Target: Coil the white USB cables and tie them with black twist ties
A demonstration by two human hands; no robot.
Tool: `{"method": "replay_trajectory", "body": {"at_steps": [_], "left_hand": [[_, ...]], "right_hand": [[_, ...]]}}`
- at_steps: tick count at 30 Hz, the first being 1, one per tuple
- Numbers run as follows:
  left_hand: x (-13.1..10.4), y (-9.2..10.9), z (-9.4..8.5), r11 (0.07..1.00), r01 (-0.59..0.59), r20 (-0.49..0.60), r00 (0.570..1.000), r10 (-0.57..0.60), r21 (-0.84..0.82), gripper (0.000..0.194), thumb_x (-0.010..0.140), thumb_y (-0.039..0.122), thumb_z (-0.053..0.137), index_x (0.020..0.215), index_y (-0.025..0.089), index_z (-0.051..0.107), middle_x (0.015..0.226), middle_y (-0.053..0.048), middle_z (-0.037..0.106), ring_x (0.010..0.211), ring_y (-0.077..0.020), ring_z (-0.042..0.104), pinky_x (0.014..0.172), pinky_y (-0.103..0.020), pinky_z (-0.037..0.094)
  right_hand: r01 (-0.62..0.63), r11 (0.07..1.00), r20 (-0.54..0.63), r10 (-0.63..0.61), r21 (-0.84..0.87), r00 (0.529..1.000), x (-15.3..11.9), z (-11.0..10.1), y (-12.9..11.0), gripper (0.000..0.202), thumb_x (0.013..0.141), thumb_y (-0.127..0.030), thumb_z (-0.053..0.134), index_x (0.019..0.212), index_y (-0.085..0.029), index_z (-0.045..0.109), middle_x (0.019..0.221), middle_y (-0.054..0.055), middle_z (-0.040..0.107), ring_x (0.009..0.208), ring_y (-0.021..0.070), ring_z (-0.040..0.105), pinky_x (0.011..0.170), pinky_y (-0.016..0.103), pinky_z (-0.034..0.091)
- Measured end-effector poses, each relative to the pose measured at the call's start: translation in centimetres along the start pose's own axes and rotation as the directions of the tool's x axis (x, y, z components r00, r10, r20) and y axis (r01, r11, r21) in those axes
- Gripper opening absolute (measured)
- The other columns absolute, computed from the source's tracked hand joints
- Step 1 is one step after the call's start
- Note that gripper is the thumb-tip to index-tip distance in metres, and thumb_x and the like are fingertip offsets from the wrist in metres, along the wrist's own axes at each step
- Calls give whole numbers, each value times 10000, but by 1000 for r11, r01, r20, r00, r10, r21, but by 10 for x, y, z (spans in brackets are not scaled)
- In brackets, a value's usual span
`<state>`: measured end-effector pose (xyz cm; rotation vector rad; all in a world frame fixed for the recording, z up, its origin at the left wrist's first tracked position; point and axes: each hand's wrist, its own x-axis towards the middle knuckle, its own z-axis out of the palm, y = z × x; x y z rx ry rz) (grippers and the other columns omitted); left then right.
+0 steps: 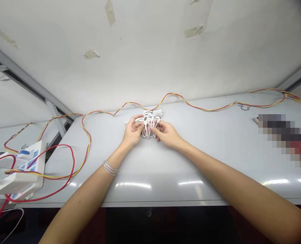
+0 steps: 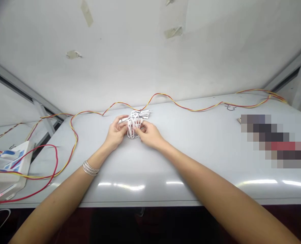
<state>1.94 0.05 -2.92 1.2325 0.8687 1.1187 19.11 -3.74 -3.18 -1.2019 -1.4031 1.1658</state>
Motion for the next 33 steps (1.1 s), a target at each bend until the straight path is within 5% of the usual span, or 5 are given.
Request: {"method": "replay_trajectory", "body": {"at_steps": [9, 17, 24, 33], "left_hand": [[-1, 3, 3, 998, 4, -30, 1000, -2, 56, 400, 730, 185, 742, 1113, 151, 634, 833, -23, 715, 691, -123, 652, 676, -255, 521], [-4, 6, 4, 988, -87, -13, 996, 89, 124, 482, 649, 187, 799, 1100, 171, 629, 1006, -59, 709, 782, -141, 676, 724, -275, 555], [-3, 3, 5, 987, -81, -55, 994, 90, 141, 363, 674, 148, 756, 947, 192, 520, 811, 2, 676, 661, -107, 648, 631, -217, 505], [-7, 8, 6, 983, -153, 55, 988, 148, 102, 337, 680, 174, 799, 829, 189, 496, 818, 11, 631, 750, -113, 632, 700, -231, 500]], "right_hand": [[21, 999, 16, -22, 29, 1000, 1, 1, 1, 334, 862, -485, 657, 967, -169, 648, 685, -3, 604, 503, 128, 542, 494, 281, 450], [2, 1000, 4, -2, 19, 1000, -1, 1, -3, 379, 841, -519, 691, 981, -168, 667, 654, 7, 611, 538, 146, 558, 509, 286, 480], [32, 999, 2, -32, -35, 999, -1, 0, -1, 375, 806, -444, 743, 1067, -178, 702, 758, 27, 675, 584, 141, 566, 535, 274, 492], [49, 999, 13, -48, -8, 999, -2, 1, 0, 367, 842, -442, 699, 1100, -183, 666, 724, 4, 637, 564, 136, 559, 537, 274, 481]]}}
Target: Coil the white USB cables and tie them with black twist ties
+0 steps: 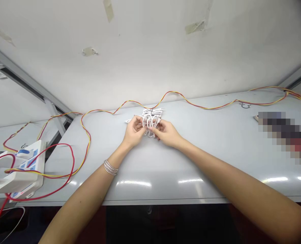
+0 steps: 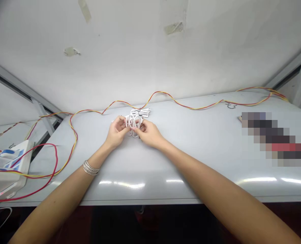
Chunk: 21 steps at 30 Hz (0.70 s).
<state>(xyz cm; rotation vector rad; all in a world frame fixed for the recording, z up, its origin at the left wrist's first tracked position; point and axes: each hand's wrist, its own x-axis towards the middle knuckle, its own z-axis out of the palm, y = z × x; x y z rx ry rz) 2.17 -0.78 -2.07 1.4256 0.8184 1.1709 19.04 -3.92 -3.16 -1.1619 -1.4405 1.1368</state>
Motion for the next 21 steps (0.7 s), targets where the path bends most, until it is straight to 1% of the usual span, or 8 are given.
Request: {"method": "replay_trajectory", "body": {"at_steps": [3, 5, 8, 11, 14, 16, 19, 21], "left_hand": [[0, 1, 0, 1000, -12, 8, 1000, 12, -24, 320, 676, 213, 823, 816, 183, 537, 821, 7, 631, 762, -127, 633, 719, -254, 514], [1, 0, -1, 999, 10, -1, 1000, -10, -36, 287, 696, 278, 821, 825, 173, 587, 854, -13, 654, 764, -143, 647, 734, -285, 537], [2, -3, -1, 998, 57, -50, 997, -59, -39, 272, 728, 357, 790, 861, 158, 661, 902, -48, 700, 771, -175, 678, 744, -329, 570], [3, -6, -1, 997, 79, -100, 992, -77, 15, 291, 702, 311, 806, 915, 153, 686, 828, -46, 721, 704, -169, 677, 707, -317, 568], [3, -6, -1, 994, 80, -145, 987, -68, 79, 338, 660, 250, 838, 936, 149, 671, 766, -30, 705, 650, -146, 662, 647, -274, 543], [2, -5, -1, 993, 79, -174, 983, -62, 92, 378, 632, 226, 856, 939, 155, 647, 734, -10, 685, 611, -127, 646, 609, -249, 524], [2, -5, -1, 992, 101, -184, 979, -86, 78, 448, 608, 195, 861, 978, 173, 610, 661, 24, 661, 554, -113, 624, 578, -233, 505], [2, -6, -2, 992, 105, -174, 981, -91, 73, 460, 620, 198, 848, 1008, 174, 601, 635, 28, 659, 549, -121, 630, 576, -236, 502]], "right_hand": [[-16, 999, 6, 16, 34, 1000, 1, 0, 1, 367, 853, -485, 680, 1067, -188, 647, 659, -18, 596, 519, 135, 541, 504, 275, 466], [-24, 998, -4, 24, 62, 1000, 1, 0, 1, 383, 847, -502, 685, 1059, -187, 643, 649, -21, 594, 504, 133, 539, 494, 275, 463], [-38, 996, -33, 41, 82, 999, 2, 0, 0, 394, 830, -515, 706, 1035, -185, 639, 654, -15, 604, 489, 132, 545, 491, 281, 467], [-48, 995, -50, 53, 92, 997, 2, 0, -1, 390, 826, -511, 708, 1027, -186, 629, 644, -20, 596, 481, 135, 552, 487, 285, 468], [-60, 994, -54, 65, 93, 996, 2, 0, -3, 351, 838, -478, 693, 1012, -184, 613, 628, -26, 587, 470, 138, 552, 481, 289, 465], [-70, 994, -56, 75, 87, 996, 2, -1, -4, 309, 847, -453, 685, 979, -187, 600, 609, -31, 578, 465, 138, 551, 477, 285, 462], [-77, 993, -58, 83, 94, 995, 2, 0, -4, 280, 861, -453, 682, 924, -200, 580, 600, -35, 573, 466, 131, 552, 478, 272, 458], [-83, 991, -68, 91, 103, 994, 2, 0, -3, 288, 867, -468, 679, 899, -205, 565, 597, -36, 568, 462, 130, 551, 471, 271, 454]]}}
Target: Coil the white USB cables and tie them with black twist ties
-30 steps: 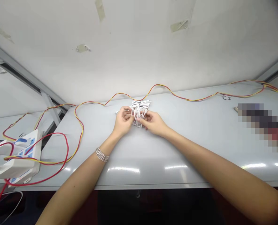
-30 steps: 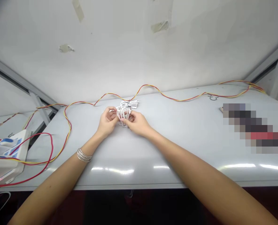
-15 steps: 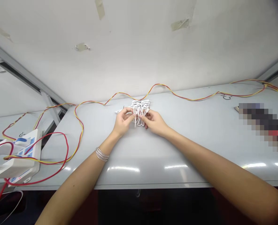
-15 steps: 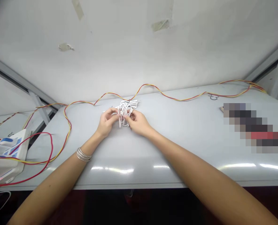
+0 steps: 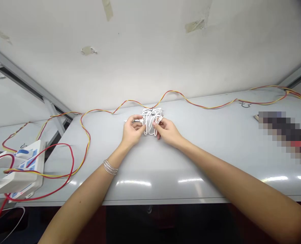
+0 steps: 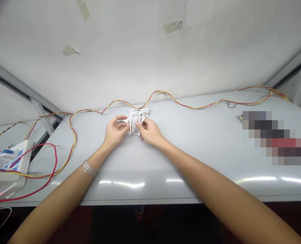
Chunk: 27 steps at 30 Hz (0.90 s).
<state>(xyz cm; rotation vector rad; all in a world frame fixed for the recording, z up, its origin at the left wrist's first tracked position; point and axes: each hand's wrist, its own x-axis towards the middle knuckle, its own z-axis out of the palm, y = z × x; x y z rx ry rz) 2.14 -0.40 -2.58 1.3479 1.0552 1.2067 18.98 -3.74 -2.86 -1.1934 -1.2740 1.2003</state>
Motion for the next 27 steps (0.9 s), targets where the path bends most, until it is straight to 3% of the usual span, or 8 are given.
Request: {"method": "replay_trajectory", "body": {"at_steps": [7, 10, 12, 14, 19, 24, 27], "left_hand": [[0, -2, -2, 1000, 1, 51, 999, 0, -7, 454, 706, 276, 788, 1107, 149, 618, 726, -29, 705, 578, -152, 648, 596, -279, 525], [1, -2, -3, 999, -50, 94, 994, 51, -16, 535, 671, 254, 818, 1152, 160, 604, 1048, -95, 723, 686, -136, 674, 640, -263, 555], [2, -2, -2, 996, -93, 118, 989, 93, -9, 604, 651, 260, 845, 1190, 182, 586, 1304, -132, 636, 746, -123, 680, 660, -260, 572], [2, -3, -2, 992, -122, 136, 983, 121, 1, 633, 652, 266, 855, 1213, 197, 573, 1380, -144, 582, 742, -108, 674, 675, -267, 581], [3, -5, -3, 996, -84, 110, 990, 85, -11, 609, 682, 192, 815, 1235, 186, 560, 1202, -111, 676, 675, -91, 666, 694, -270, 567], [2, -4, -1, 1000, -14, 117, 993, 16, -22, 378, 708, 209, 764, 1065, 132, 665, 909, -76, 743, 785, -178, 711, 754, -319, 588], [2, -2, 0, 999, 7, 115, 993, -2, -38, 326, 725, 209, 749, 1033, 124, 686, 832, -68, 740, 744, -175, 691, 706, -306, 566]], "right_hand": [[1, 999, -27, 0, 44, 1000, 3, 1, 4, 328, 874, -509, 680, 898, -208, 552, 610, -34, 550, 455, 131, 533, 455, 285, 471], [5, 998, -49, -2, 61, 999, 2, 1, 3, 356, 872, -535, 685, 890, -209, 542, 606, -39, 541, 438, 122, 526, 437, 273, 454], [14, 997, -61, -9, 77, 998, 2, 1, 2, 379, 864, -556, 690, 894, -208, 543, 615, -41, 544, 423, 116, 521, 423, 267, 441], [24, 996, -63, -19, 85, 998, 3, 0, 2, 393, 854, -569, 697, 902, -206, 553, 616, -42, 546, 417, 114, 519, 416, 265, 436], [29, 997, -44, -26, 74, 999, 4, 1, 6, 339, 869, -527, 679, 912, -209, 571, 603, -41, 534, 435, 121, 521, 425, 270, 456], [26, 997, -52, -23, 69, 998, 2, 2, 5, 285, 879, -468, 660, 957, -198, 613, 653, -27, 546, 477, 122, 523, 444, 276, 476], [19, 997, -50, -15, 74, 999, 1, 3, 1, 282, 875, -460, 665, 947, -192, 616, 660, -25, 550, 485, 120, 521, 449, 275, 481]]}}
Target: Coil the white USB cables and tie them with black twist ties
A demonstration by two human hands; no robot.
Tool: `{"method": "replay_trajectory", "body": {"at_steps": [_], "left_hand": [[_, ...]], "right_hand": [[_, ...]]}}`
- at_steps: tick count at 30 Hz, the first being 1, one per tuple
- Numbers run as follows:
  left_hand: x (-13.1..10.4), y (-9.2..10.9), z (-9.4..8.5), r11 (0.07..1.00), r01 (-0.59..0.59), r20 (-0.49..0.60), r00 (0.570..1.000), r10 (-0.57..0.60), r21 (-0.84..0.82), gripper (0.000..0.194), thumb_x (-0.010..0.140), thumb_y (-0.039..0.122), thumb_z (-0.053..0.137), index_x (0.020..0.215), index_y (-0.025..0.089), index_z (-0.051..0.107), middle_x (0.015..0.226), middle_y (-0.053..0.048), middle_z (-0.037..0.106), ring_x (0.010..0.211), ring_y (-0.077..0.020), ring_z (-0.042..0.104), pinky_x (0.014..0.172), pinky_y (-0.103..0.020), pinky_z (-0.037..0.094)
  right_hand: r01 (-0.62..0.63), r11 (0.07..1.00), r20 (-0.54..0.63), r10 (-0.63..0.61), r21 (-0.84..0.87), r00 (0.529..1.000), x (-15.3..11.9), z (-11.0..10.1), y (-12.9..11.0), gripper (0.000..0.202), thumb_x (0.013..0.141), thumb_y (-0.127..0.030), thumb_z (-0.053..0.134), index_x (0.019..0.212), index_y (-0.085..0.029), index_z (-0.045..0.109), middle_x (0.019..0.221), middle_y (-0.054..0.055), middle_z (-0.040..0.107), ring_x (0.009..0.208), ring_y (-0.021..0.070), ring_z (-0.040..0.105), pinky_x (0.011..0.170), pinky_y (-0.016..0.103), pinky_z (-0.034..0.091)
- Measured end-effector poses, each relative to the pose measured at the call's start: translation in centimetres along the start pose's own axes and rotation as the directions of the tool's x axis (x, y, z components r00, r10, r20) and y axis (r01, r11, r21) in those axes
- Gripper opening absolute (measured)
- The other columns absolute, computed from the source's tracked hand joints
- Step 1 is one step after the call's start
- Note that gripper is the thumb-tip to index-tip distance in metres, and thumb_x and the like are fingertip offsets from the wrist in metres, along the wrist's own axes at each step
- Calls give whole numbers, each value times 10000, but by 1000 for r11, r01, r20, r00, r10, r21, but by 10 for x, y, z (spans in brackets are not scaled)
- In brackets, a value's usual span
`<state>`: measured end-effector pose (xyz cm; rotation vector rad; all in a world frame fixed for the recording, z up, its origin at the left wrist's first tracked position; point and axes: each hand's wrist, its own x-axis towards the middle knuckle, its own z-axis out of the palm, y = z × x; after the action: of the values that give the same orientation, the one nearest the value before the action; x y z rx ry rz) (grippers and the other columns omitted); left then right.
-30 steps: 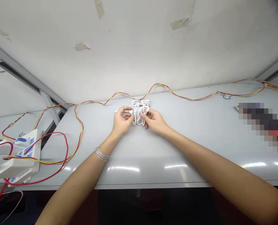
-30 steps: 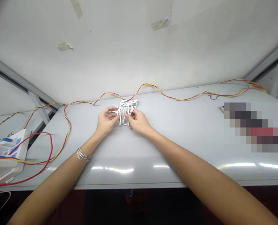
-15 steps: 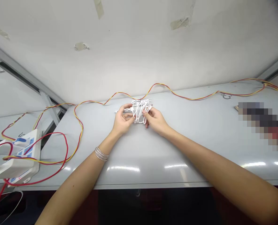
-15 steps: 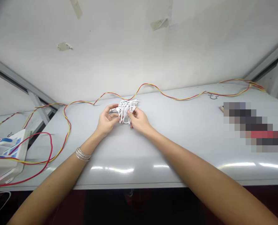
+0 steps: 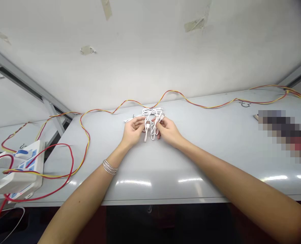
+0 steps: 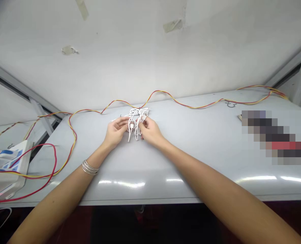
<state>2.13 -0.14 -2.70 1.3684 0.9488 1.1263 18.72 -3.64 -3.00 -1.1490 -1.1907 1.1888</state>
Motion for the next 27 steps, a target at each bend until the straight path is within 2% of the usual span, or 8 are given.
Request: {"method": "replay_trajectory", "body": {"at_steps": [4, 9, 13, 16, 20, 23, 27], "left_hand": [[-1, 4, -2, 998, 30, 24, 999, -29, -47, 378, 733, 215, 748, 1097, 142, 674, 840, -42, 730, 731, -148, 666, 697, -281, 542], [-3, 6, -3, 999, -13, 96, 995, 16, -31, 459, 704, 235, 810, 1129, 152, 661, 846, -20, 698, 786, -142, 645, 761, -286, 541], [-3, 7, -3, 1000, -16, 105, 994, 18, -19, 499, 673, 258, 859, 1117, 152, 656, 810, -5, 675, 743, -131, 629, 742, -281, 528], [-2, 6, -2, 999, 9, 64, 998, -6, -46, 520, 642, 252, 882, 1099, 157, 653, 788, -2, 688, 721, -134, 646, 749, -295, 539], [-1, 2, -1, 990, 63, -46, 996, -70, -128, 467, 614, 217, 884, 1004, 172, 634, 874, -55, 759, 829, -187, 717, 826, -362, 578], [1, -1, 0, 987, 71, -106, 991, -87, -145, 388, 651, 218, 858, 969, 160, 644, 967, -99, 777, 852, -196, 734, 863, -396, 595], [1, 0, -1, 989, 44, -198, 978, -72, -142, 336, 716, 242, 825, 977, 147, 638, 996, -108, 774, 818, -187, 740, 852, -401, 616]], "right_hand": [[-13, 1000, -6, 13, 13, 1000, 0, 0, -2, 271, 877, -452, 665, 930, -198, 588, 628, -37, 535, 487, 120, 521, 437, 257, 479], [-8, 1000, -10, 8, 27, 1000, 0, 0, -1, 252, 876, -439, 667, 909, -206, 574, 652, -30, 550, 489, 111, 527, 439, 245, 479], [0, 999, -10, 1, 32, 1000, 0, 0, 0, 265, 882, -458, 664, 901, -212, 568, 644, -27, 551, 496, 120, 527, 447, 255, 479], [17, 999, -47, -15, 43, 999, 0, 1, 1, 248, 891, -452, 650, 885, -222, 559, 630, -33, 532, 481, 119, 516, 434, 253, 467], [36, 999, -105, -33, 29, 994, 1, 0, 2, 222, 890, -427, 641, 895, -224, 551, 624, -45, 515, 461, 117, 506, 425, 254, 465], [63, 998, -156, -64, -6, 986, 2, -1, 2, 206, 901, -413, 620, 895, -222, 543, 628, -49, 500, 471, 115, 496, 429, 250, 459], [54, 998, -185, -58, -28, 981, 2, -2, 2, 225, 921, -435, 599, 886, -229, 515, 607, -54, 482, 461, 112, 467, 436, 250, 425]]}}
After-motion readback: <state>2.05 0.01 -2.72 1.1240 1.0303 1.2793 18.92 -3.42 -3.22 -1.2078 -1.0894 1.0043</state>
